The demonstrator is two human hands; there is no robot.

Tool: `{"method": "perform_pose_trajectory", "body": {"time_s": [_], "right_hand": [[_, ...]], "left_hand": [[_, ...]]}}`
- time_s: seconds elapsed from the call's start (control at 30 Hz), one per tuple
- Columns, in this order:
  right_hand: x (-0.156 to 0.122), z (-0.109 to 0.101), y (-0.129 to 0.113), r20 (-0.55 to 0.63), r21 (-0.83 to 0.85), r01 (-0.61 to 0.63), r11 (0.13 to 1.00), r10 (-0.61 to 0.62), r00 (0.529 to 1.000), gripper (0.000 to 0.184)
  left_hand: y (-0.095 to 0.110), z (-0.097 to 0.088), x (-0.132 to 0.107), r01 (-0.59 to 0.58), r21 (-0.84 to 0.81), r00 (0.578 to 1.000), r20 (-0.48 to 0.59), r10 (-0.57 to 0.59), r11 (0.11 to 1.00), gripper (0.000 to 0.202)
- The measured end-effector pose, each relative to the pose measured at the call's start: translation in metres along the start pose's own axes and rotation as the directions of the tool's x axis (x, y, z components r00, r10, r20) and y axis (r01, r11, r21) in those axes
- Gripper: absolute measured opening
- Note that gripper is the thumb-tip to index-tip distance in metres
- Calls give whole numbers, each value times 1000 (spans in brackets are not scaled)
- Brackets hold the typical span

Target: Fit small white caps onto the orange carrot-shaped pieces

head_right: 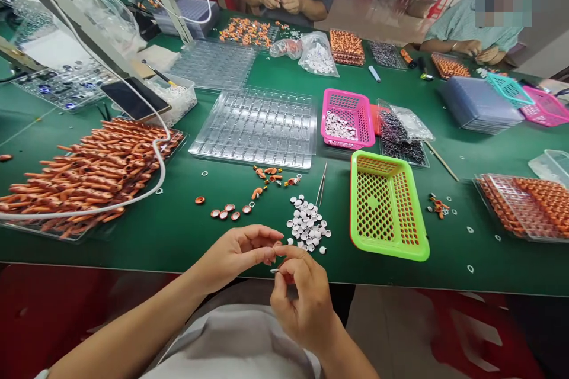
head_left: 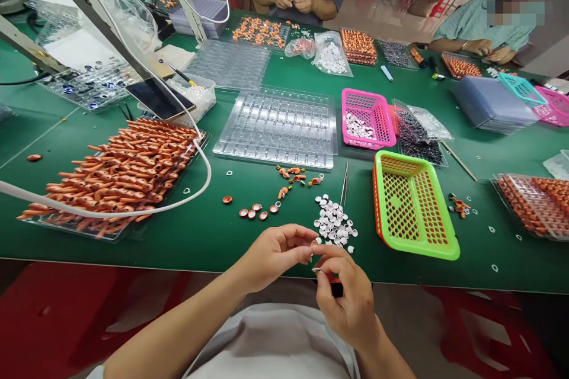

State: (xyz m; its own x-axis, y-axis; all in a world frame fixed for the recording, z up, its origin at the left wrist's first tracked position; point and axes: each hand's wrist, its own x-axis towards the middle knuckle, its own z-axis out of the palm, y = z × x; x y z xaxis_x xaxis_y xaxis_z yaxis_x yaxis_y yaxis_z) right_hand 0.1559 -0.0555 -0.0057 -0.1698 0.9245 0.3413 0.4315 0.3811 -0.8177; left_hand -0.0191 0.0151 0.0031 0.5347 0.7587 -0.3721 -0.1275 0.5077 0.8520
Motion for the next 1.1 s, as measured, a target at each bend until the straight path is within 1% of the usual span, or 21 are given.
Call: {"method": "perform_pose_trajectory", "body": {"time_s": [0.07,0.13,0.2,0.23,0.27,0.33,0.4,0.47,0.57,0.7,0.77,0.93,1.1], "right_hand": [[3,-5,0,84,7,30,1000,-31,996,21],[6,-10,0,154,36,56,998,-61,986,21],[9,-14,0,200,96,18,995,-37,979,20],[10,-16,0,209,125,-34,992,7,978,19],[11,-17,0,204,146,-97,985,66,977,16],[11,-19,1,149,167,-221,961,197,969,11],[10,-19,3,75,179,-297,938,288,955,10],[8,-17,4,38,197,-333,922,332,943,10],[9,-13,5,40,195,-363,911,362,931,10],[14,-9,3,39,158,-347,924,345,938,10],[16,-9,3,41,155,-335,929,333,942,10],[17,-7,4,57,171,-342,924,338,940,9],[19,-8,4,66,159,-350,923,344,937,11]], "left_hand": [[1,-5,0,72,1,993,93,-72,997,38],[3,-9,-1,124,23,969,211,-126,992,37],[3,-11,-1,141,48,947,283,-149,989,31],[3,-11,-2,136,59,948,283,-147,989,29],[3,-10,-3,121,76,958,253,-136,990,27],[1,-8,-5,72,145,984,148,-94,987,25],[-2,-4,-6,13,226,998,55,-26,974,22],[-4,0,-7,-41,285,999,0,43,958,17],[-8,5,-6,-108,332,990,-50,132,937,14],[-10,9,-5,-202,423,966,-63,251,883,14],[-11,9,-5,-233,455,955,-57,290,860,14],[-14,10,-4,-285,495,936,-40,349,821,14],[-16,10,-3,-294,535,929,-35,368,792,12]]}}
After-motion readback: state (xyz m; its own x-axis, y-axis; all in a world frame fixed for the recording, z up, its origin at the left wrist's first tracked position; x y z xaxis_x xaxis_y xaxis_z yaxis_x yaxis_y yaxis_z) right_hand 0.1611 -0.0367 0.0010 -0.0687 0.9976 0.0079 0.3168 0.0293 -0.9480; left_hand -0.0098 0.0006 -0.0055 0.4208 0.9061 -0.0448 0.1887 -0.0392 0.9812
